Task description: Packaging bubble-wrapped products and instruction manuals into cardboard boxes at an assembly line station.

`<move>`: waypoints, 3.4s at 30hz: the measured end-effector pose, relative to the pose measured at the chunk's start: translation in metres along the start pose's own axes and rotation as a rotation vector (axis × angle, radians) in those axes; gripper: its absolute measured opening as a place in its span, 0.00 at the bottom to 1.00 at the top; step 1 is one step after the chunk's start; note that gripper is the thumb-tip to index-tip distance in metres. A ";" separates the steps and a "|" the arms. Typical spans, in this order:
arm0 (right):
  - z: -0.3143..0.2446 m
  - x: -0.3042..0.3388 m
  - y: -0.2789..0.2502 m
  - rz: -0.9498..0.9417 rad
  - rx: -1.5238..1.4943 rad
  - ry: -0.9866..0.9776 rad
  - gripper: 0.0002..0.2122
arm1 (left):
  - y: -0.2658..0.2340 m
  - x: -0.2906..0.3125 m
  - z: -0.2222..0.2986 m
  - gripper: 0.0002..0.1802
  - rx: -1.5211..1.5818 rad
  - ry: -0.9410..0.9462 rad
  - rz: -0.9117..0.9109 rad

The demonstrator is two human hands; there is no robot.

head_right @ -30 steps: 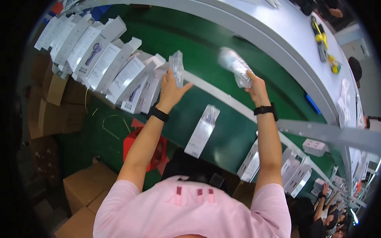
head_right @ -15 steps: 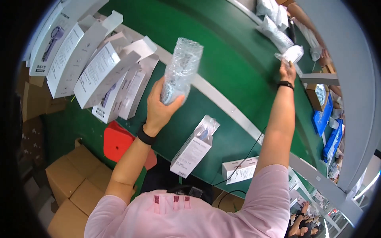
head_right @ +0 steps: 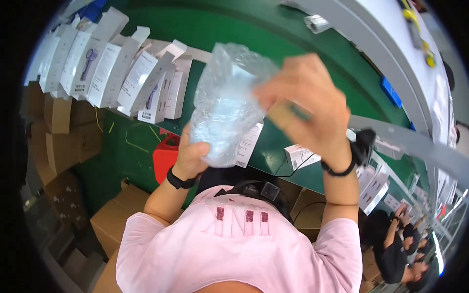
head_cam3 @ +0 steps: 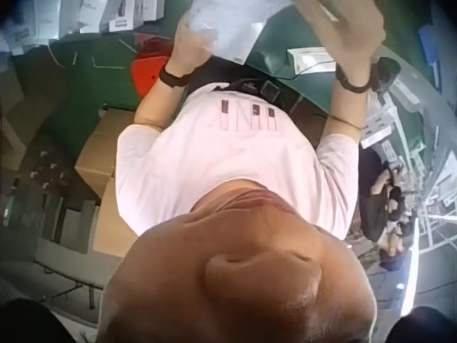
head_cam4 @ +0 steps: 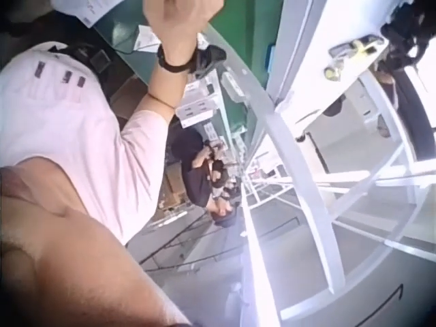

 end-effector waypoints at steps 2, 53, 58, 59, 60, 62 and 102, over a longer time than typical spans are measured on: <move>-0.058 0.009 0.008 0.015 0.261 -0.110 0.14 | 0.025 0.013 -0.009 0.41 0.108 -0.132 -0.159; 0.339 0.349 0.101 -0.447 0.338 0.971 0.09 | -0.107 -0.061 -0.113 0.22 -0.239 -0.423 0.260; 0.190 0.175 -0.004 0.381 -0.530 1.005 0.18 | -0.071 -0.032 -0.033 0.25 -0.567 -0.100 0.266; 0.163 0.170 -0.050 0.593 -0.489 1.036 0.15 | -0.036 -0.034 -0.025 0.26 -0.761 -0.034 0.148; 0.145 0.158 -0.049 0.604 -0.476 1.046 0.15 | -0.001 -0.034 -0.022 0.26 -0.952 0.037 0.020; 0.101 0.154 -0.093 0.779 -0.504 0.851 0.15 | 0.022 -0.030 -0.039 0.25 -0.876 -0.024 -0.077; 0.199 0.131 0.051 -0.041 0.080 0.796 0.16 | -0.051 0.012 -0.002 0.26 -0.198 -0.138 0.317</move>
Point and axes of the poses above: each hand's wrist, its own x-axis away from the middle knuckle, its own y-axis out of the palm, z = x × y, the point moved 9 cm from there along -x, towards the middle knuckle, and after that the axes turned 10 degrees about -x, right-handed, at the moved point
